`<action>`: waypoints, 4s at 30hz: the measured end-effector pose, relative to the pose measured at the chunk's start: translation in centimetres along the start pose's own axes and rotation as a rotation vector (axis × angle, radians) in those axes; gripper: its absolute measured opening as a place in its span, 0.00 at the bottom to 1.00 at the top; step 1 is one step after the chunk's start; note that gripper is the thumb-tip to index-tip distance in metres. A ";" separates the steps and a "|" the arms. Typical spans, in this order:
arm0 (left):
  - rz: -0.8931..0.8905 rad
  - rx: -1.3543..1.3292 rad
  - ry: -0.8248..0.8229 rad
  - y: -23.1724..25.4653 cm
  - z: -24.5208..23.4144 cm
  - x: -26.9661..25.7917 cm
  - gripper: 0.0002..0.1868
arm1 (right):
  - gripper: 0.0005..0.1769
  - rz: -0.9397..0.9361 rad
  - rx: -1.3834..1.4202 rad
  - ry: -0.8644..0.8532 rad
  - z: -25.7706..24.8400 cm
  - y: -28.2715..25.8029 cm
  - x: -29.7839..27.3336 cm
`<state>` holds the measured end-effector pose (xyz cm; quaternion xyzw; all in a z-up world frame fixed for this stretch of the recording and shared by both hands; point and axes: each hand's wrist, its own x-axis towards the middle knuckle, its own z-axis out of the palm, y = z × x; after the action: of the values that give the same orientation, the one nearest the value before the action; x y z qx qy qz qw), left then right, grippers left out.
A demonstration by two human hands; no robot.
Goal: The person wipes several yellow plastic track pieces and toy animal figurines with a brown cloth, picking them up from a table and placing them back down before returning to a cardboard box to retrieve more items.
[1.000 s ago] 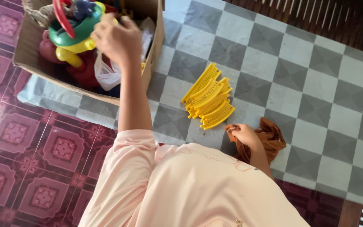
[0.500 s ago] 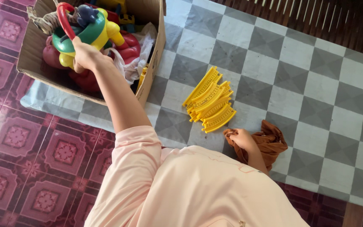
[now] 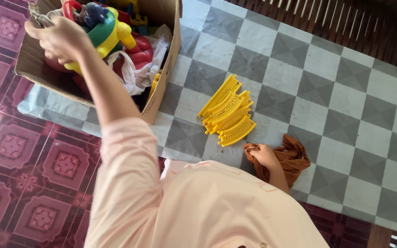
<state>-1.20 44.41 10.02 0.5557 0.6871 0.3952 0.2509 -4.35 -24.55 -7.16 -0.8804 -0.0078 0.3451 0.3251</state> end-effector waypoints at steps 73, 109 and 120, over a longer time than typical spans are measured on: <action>0.273 -0.490 -0.151 -8.6 -6.4 0.7 0.25 | 0.20 -0.049 0.005 0.077 -0.4 1.3 0.4; 0.501 -0.654 -1.351 -10.3 -10.1 -44.4 0.22 | 0.15 -0.898 0.810 0.791 -4.1 -16.3 -7.2; 0.399 -0.632 -1.380 -9.2 -11.5 -44.3 0.24 | 0.24 -1.062 -0.090 0.778 -2.8 -18.6 -8.7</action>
<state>-4.04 -1.86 4.69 0.6908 0.1178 0.1750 0.6916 -5.33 -13.57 10.33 -0.8301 -0.3373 -0.2062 0.3933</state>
